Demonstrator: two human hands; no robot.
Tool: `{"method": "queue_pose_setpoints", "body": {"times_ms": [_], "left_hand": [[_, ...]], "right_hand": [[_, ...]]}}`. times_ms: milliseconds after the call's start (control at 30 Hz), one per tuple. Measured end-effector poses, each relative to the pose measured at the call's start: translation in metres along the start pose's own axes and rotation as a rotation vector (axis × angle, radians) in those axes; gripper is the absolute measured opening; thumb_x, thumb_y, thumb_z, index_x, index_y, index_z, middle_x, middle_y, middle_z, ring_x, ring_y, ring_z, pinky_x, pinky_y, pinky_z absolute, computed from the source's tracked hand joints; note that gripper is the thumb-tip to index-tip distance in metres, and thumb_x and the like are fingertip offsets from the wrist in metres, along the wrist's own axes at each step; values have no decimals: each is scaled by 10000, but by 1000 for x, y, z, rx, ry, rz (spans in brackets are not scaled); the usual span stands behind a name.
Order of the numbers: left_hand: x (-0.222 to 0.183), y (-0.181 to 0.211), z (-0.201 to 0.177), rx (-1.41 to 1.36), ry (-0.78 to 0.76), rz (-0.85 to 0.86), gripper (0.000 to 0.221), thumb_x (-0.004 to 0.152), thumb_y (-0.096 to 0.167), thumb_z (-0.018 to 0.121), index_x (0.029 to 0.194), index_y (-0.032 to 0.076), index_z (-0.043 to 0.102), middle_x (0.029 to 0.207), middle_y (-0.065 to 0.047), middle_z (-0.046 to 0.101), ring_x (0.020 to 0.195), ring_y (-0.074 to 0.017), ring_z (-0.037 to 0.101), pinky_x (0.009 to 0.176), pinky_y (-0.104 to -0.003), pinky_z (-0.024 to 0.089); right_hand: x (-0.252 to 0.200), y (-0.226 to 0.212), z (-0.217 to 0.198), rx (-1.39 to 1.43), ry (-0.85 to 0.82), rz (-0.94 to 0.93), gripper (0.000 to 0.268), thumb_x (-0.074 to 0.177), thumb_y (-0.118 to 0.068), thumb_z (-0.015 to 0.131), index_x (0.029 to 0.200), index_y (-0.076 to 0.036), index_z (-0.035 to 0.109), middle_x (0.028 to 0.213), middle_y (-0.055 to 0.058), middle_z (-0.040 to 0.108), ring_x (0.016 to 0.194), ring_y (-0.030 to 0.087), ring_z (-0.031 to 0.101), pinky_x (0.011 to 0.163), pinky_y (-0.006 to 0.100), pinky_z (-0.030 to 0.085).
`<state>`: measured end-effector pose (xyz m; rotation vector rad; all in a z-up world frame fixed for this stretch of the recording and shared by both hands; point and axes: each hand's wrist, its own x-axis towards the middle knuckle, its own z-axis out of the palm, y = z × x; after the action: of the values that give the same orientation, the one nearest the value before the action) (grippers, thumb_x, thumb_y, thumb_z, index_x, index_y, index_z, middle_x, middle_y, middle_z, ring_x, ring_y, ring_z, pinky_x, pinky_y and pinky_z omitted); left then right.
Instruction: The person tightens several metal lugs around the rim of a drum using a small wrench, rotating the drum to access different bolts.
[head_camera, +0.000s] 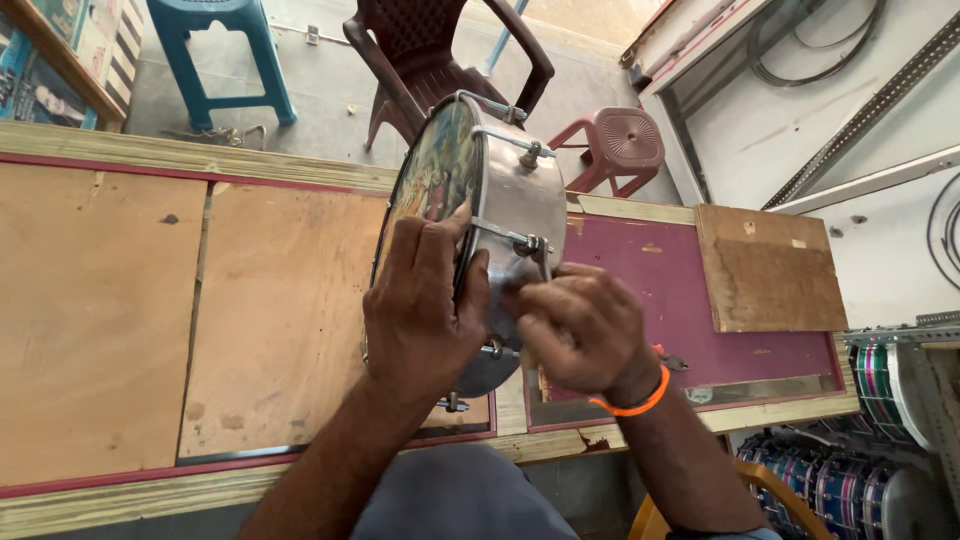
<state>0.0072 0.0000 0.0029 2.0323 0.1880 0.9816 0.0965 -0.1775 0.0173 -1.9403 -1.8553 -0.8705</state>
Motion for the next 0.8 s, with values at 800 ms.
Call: {"method": "queue_pose_setpoints", "body": {"times_ms": [800], "left_hand": [[-24, 8, -3, 8, -1, -20, 344, 884, 123, 770, 1198, 51, 648, 1011, -145, 628, 886, -351, 673, 715, -450, 554]], "right_hand": [[-4, 44, -23, 1023, 457, 832, 262, 1187, -339, 487, 1140, -86, 532, 722, 34, 576, 514, 74, 496, 479, 181, 452]]}}
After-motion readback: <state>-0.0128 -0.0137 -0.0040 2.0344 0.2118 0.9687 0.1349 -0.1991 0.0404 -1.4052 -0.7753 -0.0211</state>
